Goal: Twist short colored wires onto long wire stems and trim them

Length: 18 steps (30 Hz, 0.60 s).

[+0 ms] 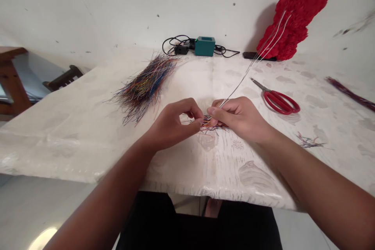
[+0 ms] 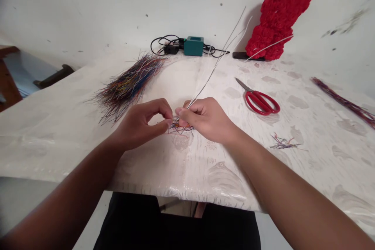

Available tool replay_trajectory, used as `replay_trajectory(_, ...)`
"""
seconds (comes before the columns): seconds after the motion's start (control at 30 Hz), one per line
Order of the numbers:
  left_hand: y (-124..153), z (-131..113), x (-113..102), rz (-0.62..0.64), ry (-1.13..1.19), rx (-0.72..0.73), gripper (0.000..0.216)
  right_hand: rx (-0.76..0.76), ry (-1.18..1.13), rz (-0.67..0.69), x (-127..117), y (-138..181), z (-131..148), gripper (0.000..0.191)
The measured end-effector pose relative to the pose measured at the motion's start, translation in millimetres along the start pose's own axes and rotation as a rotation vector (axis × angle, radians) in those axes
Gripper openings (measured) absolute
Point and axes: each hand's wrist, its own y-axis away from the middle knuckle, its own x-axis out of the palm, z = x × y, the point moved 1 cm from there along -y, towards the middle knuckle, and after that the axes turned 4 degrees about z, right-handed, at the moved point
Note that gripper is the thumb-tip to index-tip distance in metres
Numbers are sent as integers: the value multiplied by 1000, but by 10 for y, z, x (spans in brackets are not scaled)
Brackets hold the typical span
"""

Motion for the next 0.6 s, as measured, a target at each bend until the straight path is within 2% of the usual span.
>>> replay_trajectory(0.2,1,-5,18,6,-10,5,6,36,35,-2,-4,3,-17,36)
replay_trajectory(0.37,0,0,42,52,-8,12,4,7,4,53,23,-2,-12,31)
replay_trajectory(0.6,-2,8,35,56,-8,25,4,-7,-2,63,7,-3,-12,31)
